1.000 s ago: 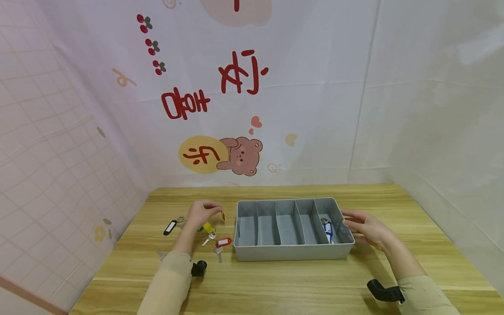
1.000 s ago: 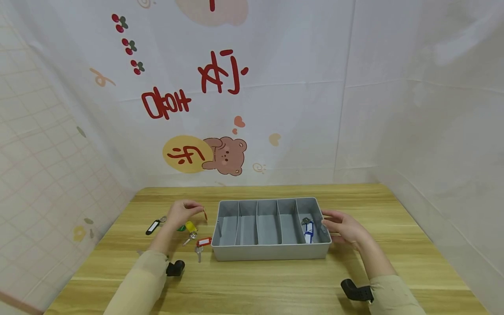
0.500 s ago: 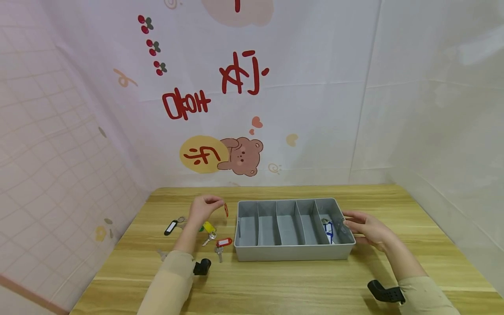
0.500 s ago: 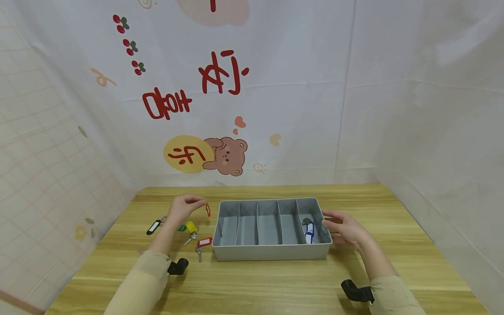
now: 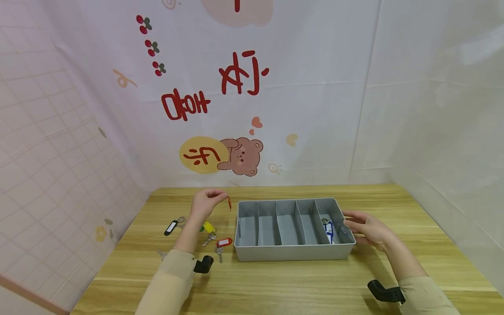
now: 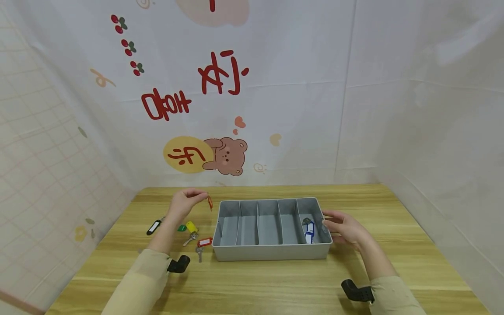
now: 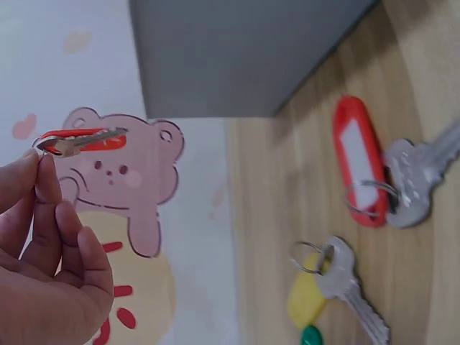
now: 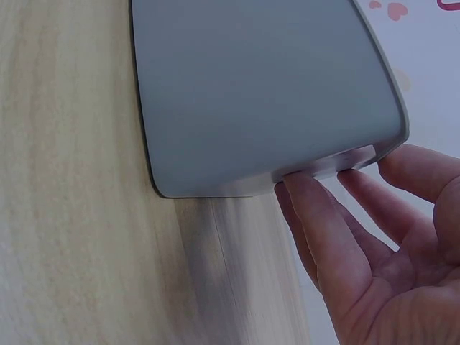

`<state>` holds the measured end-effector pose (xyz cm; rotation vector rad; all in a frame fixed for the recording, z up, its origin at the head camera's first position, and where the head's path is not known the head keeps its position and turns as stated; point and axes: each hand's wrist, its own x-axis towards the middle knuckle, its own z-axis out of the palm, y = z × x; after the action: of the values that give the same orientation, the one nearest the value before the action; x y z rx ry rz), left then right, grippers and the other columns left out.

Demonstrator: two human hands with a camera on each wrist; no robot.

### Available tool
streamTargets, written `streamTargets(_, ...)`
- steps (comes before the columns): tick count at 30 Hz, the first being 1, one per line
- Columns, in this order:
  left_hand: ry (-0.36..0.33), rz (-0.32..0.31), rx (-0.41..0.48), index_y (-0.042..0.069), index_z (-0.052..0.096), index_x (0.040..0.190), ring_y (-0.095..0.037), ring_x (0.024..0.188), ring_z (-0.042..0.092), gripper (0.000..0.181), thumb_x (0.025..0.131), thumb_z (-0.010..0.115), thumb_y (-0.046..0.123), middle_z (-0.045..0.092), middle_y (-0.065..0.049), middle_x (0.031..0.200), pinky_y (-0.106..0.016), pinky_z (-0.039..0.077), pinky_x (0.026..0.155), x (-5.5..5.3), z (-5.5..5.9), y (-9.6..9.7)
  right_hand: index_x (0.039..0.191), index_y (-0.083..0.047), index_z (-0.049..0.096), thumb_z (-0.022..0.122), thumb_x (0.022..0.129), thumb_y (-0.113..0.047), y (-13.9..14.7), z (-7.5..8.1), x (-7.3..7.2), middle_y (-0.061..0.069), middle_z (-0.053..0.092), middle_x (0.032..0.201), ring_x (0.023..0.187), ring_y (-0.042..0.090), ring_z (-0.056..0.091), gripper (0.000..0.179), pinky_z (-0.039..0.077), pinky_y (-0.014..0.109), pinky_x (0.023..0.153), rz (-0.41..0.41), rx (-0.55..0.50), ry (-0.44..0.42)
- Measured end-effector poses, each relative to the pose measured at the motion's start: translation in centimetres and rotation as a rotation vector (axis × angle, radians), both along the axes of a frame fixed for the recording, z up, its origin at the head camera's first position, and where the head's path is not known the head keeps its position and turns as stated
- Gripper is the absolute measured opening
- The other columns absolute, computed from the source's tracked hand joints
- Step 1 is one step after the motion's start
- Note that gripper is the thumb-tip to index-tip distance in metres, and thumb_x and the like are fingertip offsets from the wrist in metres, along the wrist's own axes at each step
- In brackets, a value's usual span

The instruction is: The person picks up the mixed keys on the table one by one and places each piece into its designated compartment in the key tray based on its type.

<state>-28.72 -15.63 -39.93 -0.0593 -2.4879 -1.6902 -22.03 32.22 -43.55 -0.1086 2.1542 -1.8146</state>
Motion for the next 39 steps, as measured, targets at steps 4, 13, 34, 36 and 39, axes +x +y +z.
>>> streamTargets(4,0.008,-0.031,0.035,0.003,0.076,0.104,-0.027,0.103,0.06,0.026,0.089,0.077,0.024,0.072,-0.007,0.102,-0.044,0.047,0.092,0.3,0.7,0.6,0.149,0.014,0.022,0.058,0.101,-0.014,0.0,0.0,0.1,0.021,0.056,0.13,0.105,0.024,0.064,0.066,0.056,0.043,0.084,-0.001,0.001,-0.002)
streamTargets(13,0.047,-0.077,0.106,0.001,0.077,0.1,-0.022,0.099,0.061,0.02,0.088,0.077,0.017,0.072,-0.005,0.1,-0.036,0.049,0.087,1.1,2.3,2.2,0.148,0.015,0.021,0.058,0.101,-0.014,0.1,-0.1,0.1,0.018,0.058,0.129,0.104,0.023,0.064,0.067,0.055,0.043,0.084,0.012,-0.017,0.006)
streamTargets(34,0.086,-0.218,0.212,-0.004,0.075,0.102,-0.018,0.093,0.064,0.021,0.089,0.076,0.012,0.073,-0.005,0.097,-0.034,0.052,0.084,2.9,4.0,5.8,0.148,0.015,0.021,0.058,0.102,-0.014,0.2,-0.2,0.0,0.017,0.058,0.128,0.104,0.022,0.064,0.067,0.055,0.043,0.085,0.023,-0.025,0.008)
streamTargets(36,0.094,-0.222,0.218,-0.004,0.075,0.101,-0.017,0.091,0.063,0.021,0.088,0.077,0.012,0.073,-0.004,0.096,-0.033,0.051,0.082,2.9,3.9,6.2,0.149,0.015,0.021,0.057,0.102,-0.014,0.2,-0.1,0.0,0.018,0.057,0.129,0.104,0.022,0.064,0.066,0.055,0.043,0.085,0.023,-0.022,0.009)
streamTargets(39,0.092,-0.219,0.216,-0.001,0.076,0.098,-0.017,0.09,0.061,0.018,0.087,0.078,0.012,0.071,-0.003,0.096,-0.034,0.051,0.081,3.1,3.7,6.8,0.149,0.015,0.02,0.057,0.102,-0.014,0.1,-0.1,0.0,0.019,0.057,0.129,0.104,0.022,0.064,0.066,0.055,0.043,0.085,0.027,-0.023,0.009)
